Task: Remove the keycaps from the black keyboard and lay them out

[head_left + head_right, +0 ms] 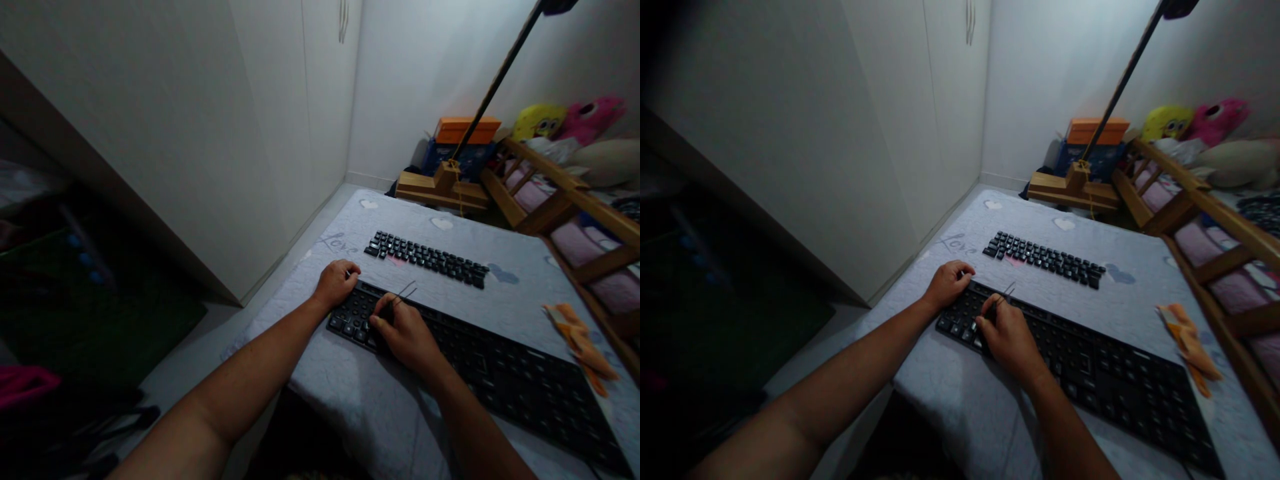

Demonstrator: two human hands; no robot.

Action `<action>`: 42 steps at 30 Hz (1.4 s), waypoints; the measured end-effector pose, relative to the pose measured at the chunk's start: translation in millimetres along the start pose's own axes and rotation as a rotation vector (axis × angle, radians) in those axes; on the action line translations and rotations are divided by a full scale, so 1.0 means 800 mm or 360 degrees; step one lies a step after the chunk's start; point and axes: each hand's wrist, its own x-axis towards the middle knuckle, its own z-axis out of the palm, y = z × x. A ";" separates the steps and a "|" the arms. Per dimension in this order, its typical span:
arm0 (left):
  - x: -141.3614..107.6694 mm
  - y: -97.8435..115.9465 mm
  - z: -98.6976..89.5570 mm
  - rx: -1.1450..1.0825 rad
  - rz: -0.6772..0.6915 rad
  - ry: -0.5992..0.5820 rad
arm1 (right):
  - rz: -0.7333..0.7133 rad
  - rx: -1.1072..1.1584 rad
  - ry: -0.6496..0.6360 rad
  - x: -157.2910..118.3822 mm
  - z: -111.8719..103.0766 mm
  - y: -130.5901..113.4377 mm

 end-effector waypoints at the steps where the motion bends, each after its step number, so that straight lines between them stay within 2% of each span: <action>1: 0.000 0.000 0.000 0.0001 0.0005 0.0001 | -0.0004 0.0013 0.0006 0.001 -0.001 0.000; 17: 0.001 -0.001 0.000 -0.0028 0.0016 0.0018 | 0.0055 0.0108 -0.0015 -0.001 0.000 0.001; 25: 0.001 -0.001 -0.001 -0.0020 -0.0008 -0.0005 | -0.0244 -0.0113 0.0098 -0.018 0.013 0.001; 32: 0.001 -0.001 0.000 -0.0032 -0.0012 0.0005 | 0.0059 0.0095 0.0063 -0.010 0.004 0.003; 36: 0.000 0.000 0.000 -0.0034 -0.0020 0.0002 | 0.0120 0.0283 0.0043 -0.001 0.001 0.011; 42: 0.000 0.000 -0.001 -0.0043 -0.0011 -0.0008 | 0.0118 0.0351 0.0070 0.000 0.001 0.017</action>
